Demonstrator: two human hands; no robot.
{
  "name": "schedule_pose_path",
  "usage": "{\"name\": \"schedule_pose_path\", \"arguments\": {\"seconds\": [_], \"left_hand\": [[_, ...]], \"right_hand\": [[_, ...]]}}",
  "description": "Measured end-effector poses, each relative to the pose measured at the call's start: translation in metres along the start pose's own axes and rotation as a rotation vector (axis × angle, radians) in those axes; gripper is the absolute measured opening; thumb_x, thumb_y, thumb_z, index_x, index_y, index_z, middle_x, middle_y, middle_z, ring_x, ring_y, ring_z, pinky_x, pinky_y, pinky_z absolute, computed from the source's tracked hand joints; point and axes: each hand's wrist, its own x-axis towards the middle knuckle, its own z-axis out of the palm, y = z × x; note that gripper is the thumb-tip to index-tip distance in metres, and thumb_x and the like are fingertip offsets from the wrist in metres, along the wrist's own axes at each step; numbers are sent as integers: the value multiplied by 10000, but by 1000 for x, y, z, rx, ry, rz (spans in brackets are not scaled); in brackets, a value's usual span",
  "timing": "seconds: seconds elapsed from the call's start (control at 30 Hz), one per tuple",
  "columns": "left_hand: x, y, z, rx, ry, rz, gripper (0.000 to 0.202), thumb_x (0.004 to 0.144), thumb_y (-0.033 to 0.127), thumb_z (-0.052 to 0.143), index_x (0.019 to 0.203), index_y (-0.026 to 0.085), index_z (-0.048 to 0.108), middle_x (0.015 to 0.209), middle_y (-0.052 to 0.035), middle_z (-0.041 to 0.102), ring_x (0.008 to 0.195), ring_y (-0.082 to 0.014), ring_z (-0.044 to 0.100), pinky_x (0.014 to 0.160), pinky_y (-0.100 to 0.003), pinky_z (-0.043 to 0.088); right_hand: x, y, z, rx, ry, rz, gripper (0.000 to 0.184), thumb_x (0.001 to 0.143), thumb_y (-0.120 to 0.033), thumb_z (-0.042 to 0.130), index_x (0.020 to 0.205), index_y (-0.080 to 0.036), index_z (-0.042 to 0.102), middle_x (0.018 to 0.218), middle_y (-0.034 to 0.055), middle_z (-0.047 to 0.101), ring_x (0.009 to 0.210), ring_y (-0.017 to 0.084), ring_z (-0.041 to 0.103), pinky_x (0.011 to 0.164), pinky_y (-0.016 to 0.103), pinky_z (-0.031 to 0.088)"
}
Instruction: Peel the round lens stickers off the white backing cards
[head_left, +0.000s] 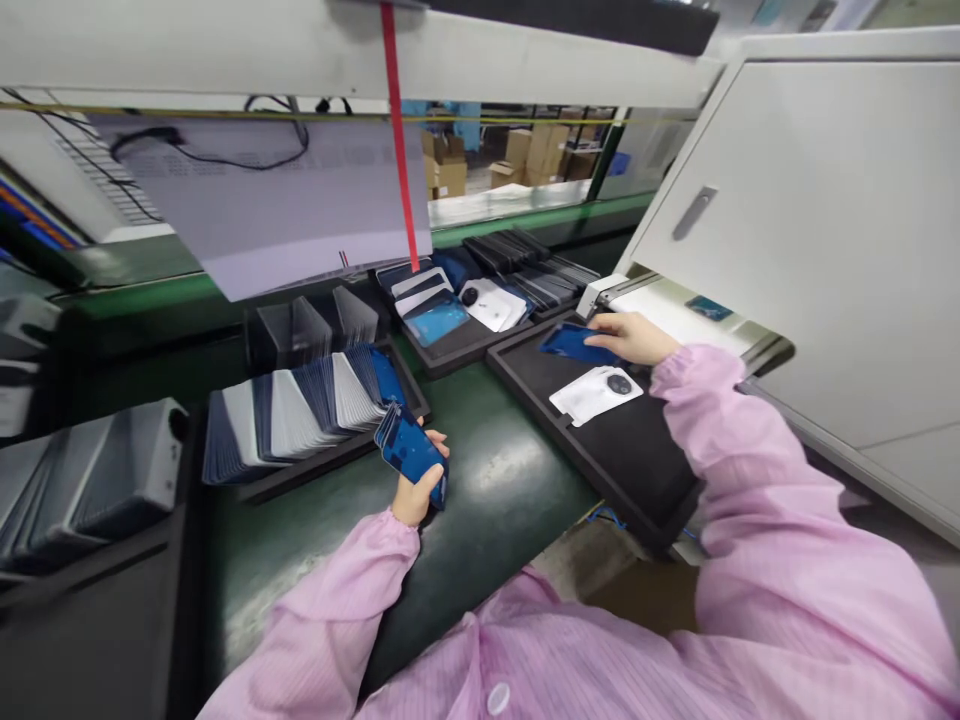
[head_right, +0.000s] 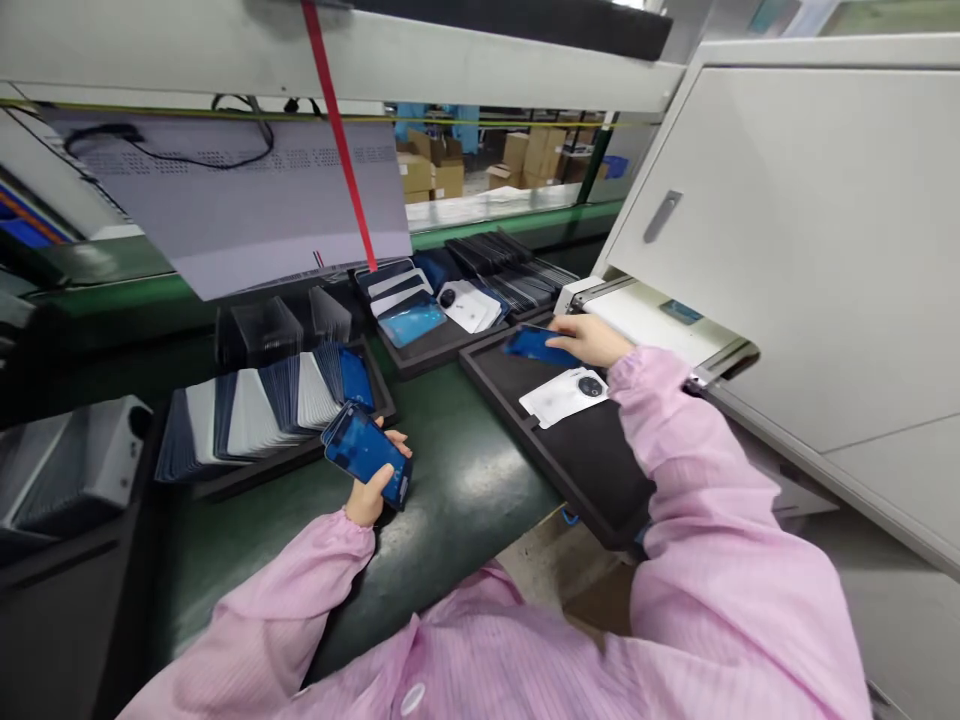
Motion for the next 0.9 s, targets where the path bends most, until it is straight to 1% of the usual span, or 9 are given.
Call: {"name": "schedule_pose_path", "arguments": {"seconds": [0.1,0.23,0.33,0.4,0.5,0.6,0.7,0.77,0.9], "left_hand": [[-4,-6,-3,6,-3,-15,758,636,497,758,1299,288,456,1124,-57,610,928,-205,618,902,-379,482],[-13,-14,-13,80,70,-126,827,527,669,744,1221,260,558,1059,-79,679,1025,-296,624,900,-427,511],[-15,-15,-17,98,70,-183,705,591,588,738,1192,252,586,961,-54,708,1000,-303,644,901,-455,512],[-16,-12,-15,106,67,-234,588,640,462,728,1166,232,602,889,-40,710,953,-292,660,897,-459,510],[-16,-1,-9,134,-54,-240,489,695,374,664,1146,195,606,892,-56,687,941,-284,649,903,-454,496],[-15,11,-7,334,-56,45,431,735,368,639,1133,209,594,967,-62,633,1007,-270,595,998,-451,418],[-12,16,-9,559,82,299,445,705,341,695,1120,240,573,1023,-57,588,1041,-263,558,1074,-449,331],[-11,13,-11,631,77,350,469,699,322,703,1135,239,551,1047,-63,572,1030,-261,557,1058,-453,348],[-7,4,-13,749,-73,371,432,738,279,667,1138,207,520,1068,-82,551,1015,-251,570,984,-460,418]], "right_hand": [[-19,-46,76,263,-60,-91,287,790,-499,618,844,-219,591,756,-2,674,659,144,593,656,303,521],[-38,-89,205,378,-154,-98,300,756,-454,688,742,-177,572,662,-36,616,619,125,589,605,269,511],[-39,-97,252,331,-132,-85,287,697,-392,766,715,-169,586,735,-10,597,698,134,579,668,273,501],[-37,-96,246,119,-78,-161,335,657,-384,802,842,-171,623,882,45,608,836,186,580,756,315,494],[-26,-81,190,-397,-124,-282,450,757,-390,721,1121,-167,577,1062,112,606,1001,242,548,855,360,460],[-9,-48,114,-630,-366,-250,295,799,-176,659,1087,-199,602,1018,46,642,974,176,562,870,290,431],[-1,-6,58,-818,-421,-100,484,606,0,738,1049,-153,614,985,85,643,987,223,539,835,314,417],[-2,20,44,-915,-490,-11,659,457,14,807,1062,-154,608,978,79,640,995,251,525,809,319,416],[0,50,49,-1017,-621,53,825,347,-103,882,1109,-163,573,1080,74,601,1039,259,493,793,297,414]]}}
